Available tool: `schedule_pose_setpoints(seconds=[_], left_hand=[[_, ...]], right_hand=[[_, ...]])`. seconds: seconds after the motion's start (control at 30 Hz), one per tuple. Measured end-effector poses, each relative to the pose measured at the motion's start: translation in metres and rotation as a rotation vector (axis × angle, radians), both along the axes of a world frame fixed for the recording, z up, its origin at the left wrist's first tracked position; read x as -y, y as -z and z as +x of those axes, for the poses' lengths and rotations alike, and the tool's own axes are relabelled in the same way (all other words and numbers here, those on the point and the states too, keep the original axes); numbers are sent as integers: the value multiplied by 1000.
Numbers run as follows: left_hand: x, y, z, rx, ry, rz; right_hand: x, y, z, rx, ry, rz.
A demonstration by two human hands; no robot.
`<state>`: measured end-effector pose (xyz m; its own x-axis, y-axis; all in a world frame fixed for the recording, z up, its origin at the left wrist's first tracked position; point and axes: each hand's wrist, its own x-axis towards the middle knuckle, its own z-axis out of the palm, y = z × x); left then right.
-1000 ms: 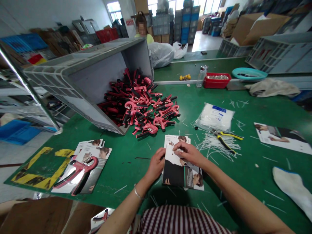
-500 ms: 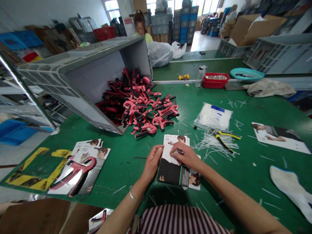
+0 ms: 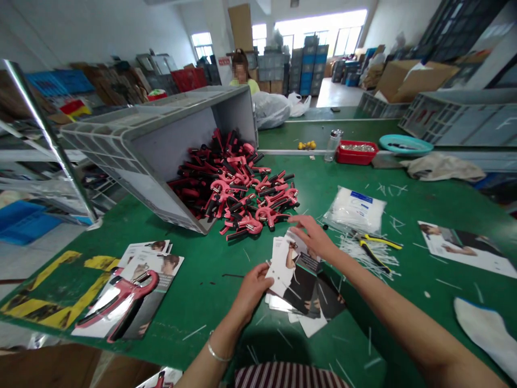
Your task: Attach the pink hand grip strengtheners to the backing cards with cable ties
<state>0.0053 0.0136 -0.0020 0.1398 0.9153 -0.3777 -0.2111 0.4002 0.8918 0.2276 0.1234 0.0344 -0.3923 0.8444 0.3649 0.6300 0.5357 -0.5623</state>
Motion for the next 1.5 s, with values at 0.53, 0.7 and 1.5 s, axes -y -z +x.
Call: schedule_pose_setpoints(seconds=[0.53,0.7,1.5], left_hand=[[16,-7,-38,-644,-81,337],[-27,-18,-20,-575,46,584],[-84,-14,35,-1289,721,1110]], right_hand=[[-44,-41,19,433,249,-11],[37,-31,11,188,91,-334],[110,28,-29,-308,115,-324]])
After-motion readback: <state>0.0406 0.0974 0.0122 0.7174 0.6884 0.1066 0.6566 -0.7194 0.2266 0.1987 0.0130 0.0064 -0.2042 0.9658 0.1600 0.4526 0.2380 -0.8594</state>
